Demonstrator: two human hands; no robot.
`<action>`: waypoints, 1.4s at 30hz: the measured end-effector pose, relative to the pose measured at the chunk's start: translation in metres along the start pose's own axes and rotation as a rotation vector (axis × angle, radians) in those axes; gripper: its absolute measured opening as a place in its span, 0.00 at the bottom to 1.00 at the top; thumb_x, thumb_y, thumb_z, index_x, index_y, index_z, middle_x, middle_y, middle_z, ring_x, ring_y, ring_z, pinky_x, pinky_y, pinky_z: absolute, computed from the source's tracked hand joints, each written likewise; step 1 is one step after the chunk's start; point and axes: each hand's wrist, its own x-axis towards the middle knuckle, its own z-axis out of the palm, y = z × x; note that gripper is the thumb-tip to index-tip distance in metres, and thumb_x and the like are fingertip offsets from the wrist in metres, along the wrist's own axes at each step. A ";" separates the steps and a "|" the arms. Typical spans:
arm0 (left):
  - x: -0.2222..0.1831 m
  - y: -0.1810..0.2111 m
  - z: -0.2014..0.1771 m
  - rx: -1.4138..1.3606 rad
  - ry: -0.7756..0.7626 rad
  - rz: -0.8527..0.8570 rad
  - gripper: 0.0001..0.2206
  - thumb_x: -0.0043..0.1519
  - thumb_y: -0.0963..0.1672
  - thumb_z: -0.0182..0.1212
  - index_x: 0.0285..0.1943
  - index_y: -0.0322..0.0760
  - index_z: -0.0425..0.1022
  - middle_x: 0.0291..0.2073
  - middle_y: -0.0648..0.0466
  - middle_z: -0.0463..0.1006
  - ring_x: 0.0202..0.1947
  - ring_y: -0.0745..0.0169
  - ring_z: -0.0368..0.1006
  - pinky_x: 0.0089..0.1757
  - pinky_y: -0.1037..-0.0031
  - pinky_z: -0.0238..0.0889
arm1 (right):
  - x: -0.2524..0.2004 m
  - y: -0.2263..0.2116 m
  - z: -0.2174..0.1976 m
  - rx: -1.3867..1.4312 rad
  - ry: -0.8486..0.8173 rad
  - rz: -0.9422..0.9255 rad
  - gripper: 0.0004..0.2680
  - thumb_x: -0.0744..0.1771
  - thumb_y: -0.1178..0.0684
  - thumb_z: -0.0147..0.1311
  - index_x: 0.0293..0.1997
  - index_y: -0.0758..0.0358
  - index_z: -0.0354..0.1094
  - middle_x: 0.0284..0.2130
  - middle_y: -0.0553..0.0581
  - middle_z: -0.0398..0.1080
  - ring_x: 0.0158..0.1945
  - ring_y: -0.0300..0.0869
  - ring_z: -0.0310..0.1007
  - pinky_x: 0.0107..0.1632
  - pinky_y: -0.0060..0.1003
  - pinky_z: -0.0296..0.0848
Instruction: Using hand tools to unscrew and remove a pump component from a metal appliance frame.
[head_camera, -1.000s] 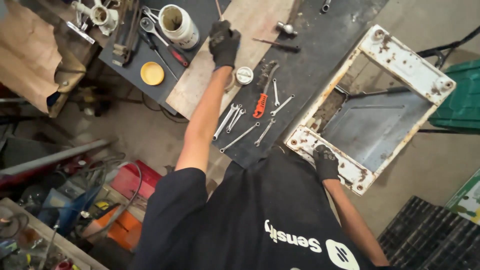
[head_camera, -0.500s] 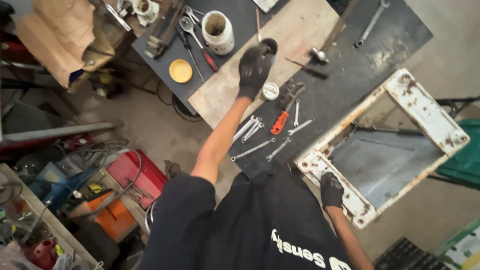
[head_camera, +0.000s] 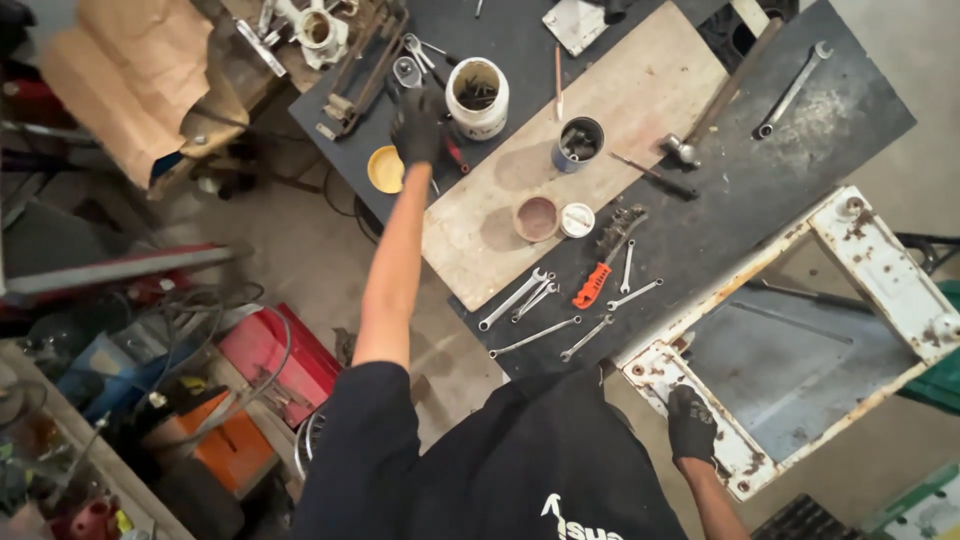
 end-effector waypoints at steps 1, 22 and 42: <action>0.023 -0.003 0.010 -0.002 -0.012 0.002 0.15 0.64 0.55 0.48 0.52 0.55 0.77 0.51 0.48 0.81 0.53 0.37 0.73 0.53 0.51 0.60 | 0.004 0.008 0.007 -0.001 0.000 0.013 0.12 0.70 0.44 0.42 0.46 0.55 0.73 0.39 0.67 0.77 0.46 0.63 0.77 0.47 0.54 0.71; 0.127 0.019 0.084 0.830 -0.413 -0.058 0.25 0.60 0.60 0.48 0.63 0.55 0.71 0.62 0.58 0.69 0.62 0.55 0.64 0.56 0.65 0.59 | 0.006 -0.003 0.004 0.234 0.053 0.175 0.12 0.68 0.45 0.51 0.52 0.55 0.75 0.49 0.62 0.78 0.54 0.57 0.75 0.56 0.49 0.69; -0.074 0.165 -0.158 -0.763 -0.317 0.204 0.08 0.57 0.47 0.60 0.33 0.39 0.72 0.21 0.53 0.75 0.23 0.65 0.75 0.26 0.82 0.63 | -0.022 -0.048 -0.056 0.665 0.200 0.314 0.14 0.68 0.37 0.58 0.51 0.53 0.71 0.48 0.62 0.76 0.61 0.56 0.71 0.65 0.57 0.63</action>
